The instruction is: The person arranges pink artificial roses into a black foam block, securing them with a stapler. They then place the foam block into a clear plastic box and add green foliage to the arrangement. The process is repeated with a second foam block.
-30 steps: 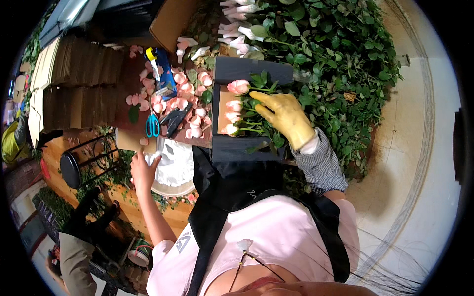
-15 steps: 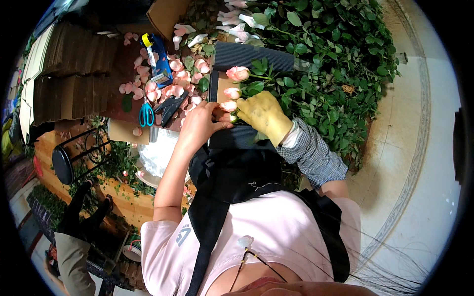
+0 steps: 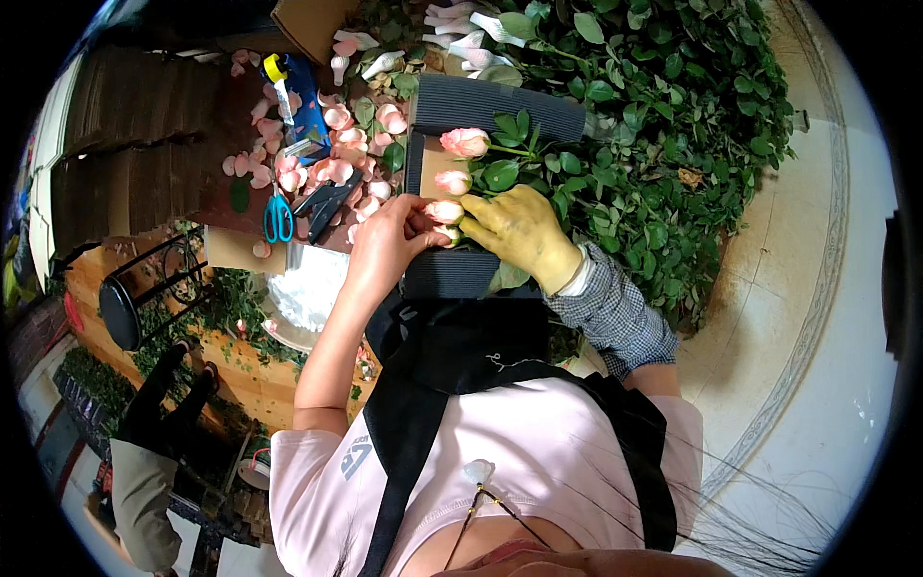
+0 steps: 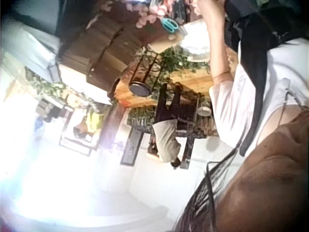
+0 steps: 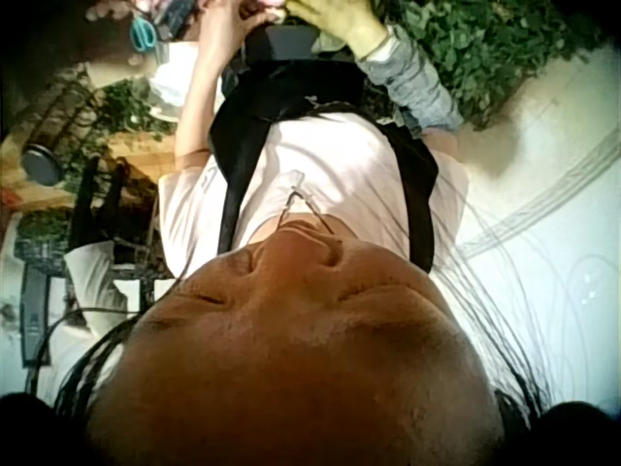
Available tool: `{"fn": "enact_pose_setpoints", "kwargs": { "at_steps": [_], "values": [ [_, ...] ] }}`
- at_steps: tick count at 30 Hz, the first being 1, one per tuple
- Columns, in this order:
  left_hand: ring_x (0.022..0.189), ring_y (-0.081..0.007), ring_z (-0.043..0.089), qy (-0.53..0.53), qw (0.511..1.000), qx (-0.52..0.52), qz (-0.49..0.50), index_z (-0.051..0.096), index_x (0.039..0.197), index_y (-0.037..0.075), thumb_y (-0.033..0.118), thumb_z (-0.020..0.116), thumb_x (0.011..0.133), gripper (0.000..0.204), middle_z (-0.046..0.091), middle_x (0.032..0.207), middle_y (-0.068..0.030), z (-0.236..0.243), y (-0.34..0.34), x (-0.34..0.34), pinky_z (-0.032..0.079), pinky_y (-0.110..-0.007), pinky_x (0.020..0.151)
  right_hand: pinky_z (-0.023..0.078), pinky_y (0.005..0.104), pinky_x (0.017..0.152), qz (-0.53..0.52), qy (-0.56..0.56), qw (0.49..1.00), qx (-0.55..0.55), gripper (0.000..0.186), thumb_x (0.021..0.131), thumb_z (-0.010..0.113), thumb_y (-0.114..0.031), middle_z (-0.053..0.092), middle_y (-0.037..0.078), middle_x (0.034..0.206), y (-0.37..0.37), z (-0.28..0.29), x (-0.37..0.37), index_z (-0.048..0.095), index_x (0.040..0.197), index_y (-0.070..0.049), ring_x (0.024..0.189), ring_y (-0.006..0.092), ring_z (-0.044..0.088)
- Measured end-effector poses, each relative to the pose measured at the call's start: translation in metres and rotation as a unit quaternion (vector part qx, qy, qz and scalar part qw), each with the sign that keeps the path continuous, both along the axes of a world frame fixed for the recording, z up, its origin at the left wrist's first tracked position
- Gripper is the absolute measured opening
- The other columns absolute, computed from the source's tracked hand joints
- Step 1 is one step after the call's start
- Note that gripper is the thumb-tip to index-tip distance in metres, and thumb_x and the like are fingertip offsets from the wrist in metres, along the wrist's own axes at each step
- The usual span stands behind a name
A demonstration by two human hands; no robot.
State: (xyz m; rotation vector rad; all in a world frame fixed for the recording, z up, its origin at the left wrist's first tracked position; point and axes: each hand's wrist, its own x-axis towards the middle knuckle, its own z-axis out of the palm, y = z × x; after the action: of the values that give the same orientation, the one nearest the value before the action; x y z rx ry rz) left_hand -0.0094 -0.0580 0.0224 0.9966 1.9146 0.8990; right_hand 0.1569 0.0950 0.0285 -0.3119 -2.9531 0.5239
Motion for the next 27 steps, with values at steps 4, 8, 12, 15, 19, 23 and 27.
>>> {"fn": "enact_pose_setpoints", "kwargs": {
  "at_steps": [4,8,12,15,19,23,27],
  "values": [
    [0.071,-0.0177,0.063,-0.006,1.0,-0.025,0.005,0.068,0.109,0.002,0.019,0.09,0.069,0.048,0.067,0.083,-0.0073,0.008,0.005,0.0,0.053,-0.031,0.066,0.049,0.0357,0.057,0.024,-0.069,0.993,0.097,0.036,0.086,0.065,-0.023,0.063,0.002,0.062,-0.008,0.006,-0.001,0.065,0.116,-0.004,0.058,0.0209,0.065],
    [0.078,-0.0217,0.058,0.029,0.998,0.061,0.006,0.069,0.106,0.003,0.015,0.088,0.072,0.041,0.061,0.096,-0.0087,0.004,-0.003,-0.001,0.05,-0.035,0.07,0.047,0.0329,0.056,0.046,-0.102,0.987,0.117,0.041,0.085,0.059,-0.018,0.062,-0.001,0.061,-0.01,0.018,0.008,0.063,0.122,-0.001,0.057,0.0156,0.063],
    [0.085,-0.0218,0.057,0.109,0.986,0.124,0.022,0.072,0.103,0.004,0.007,0.085,0.074,0.032,0.058,0.096,-0.0081,-0.008,-0.004,0.003,0.047,-0.033,0.071,0.046,0.0337,0.056,0.046,-0.097,0.985,0.135,0.043,0.086,0.058,-0.017,0.06,-0.002,0.06,-0.014,0.014,0.013,0.063,0.126,-0.002,0.057,0.0153,0.063],
    [0.09,-0.0244,0.057,0.129,0.979,0.157,0.006,0.074,0.101,0.006,0.008,0.084,0.074,0.029,0.057,0.095,-0.0078,-0.015,0.001,0.003,0.047,-0.035,0.075,0.046,0.0336,0.056,0.046,-0.113,0.982,0.141,0.043,0.087,0.057,-0.017,0.062,-0.002,0.06,-0.014,0.015,0.011,0.063,0.126,-0.003,0.056,0.0152,0.063],
    [0.092,-0.0263,0.057,0.144,0.975,0.171,0.007,0.076,0.098,0.01,0.01,0.083,0.074,0.025,0.057,0.096,-0.0068,-0.015,0.007,0.003,0.047,-0.038,0.08,0.046,0.0333,0.056,0.037,-0.111,0.987,0.11,0.041,0.087,0.058,-0.018,0.065,-0.002,0.061,-0.011,0.012,0.007,0.064,0.124,-0.002,0.056,0.0157,0.065],
    [0.087,-0.0259,0.056,0.193,0.959,0.205,0.0,0.075,0.097,0.011,0.008,0.082,0.075,0.023,0.058,0.096,-0.0061,-0.006,0.009,0.009,0.046,-0.039,0.075,0.047,0.0332,0.056,0.046,-0.139,0.981,0.125,0.038,0.087,0.059,-0.019,0.066,0.0,0.062,-0.009,0.012,0.001,0.065,0.119,-0.001,0.056,0.0167,0.066],
    [0.084,-0.0267,0.055,0.209,0.95,0.224,-0.058,0.073,0.096,0.009,0.005,0.08,0.076,0.021,0.058,0.096,-0.0055,-0.01,-0.002,0.006,0.045,-0.039,0.072,0.047,0.0332,0.056,0.032,-0.126,0.983,0.131,0.036,0.088,0.061,-0.021,0.067,0.001,0.065,-0.009,0.016,0.001,0.065,0.118,-0.001,0.058,0.0176,0.066]
  ]
}}
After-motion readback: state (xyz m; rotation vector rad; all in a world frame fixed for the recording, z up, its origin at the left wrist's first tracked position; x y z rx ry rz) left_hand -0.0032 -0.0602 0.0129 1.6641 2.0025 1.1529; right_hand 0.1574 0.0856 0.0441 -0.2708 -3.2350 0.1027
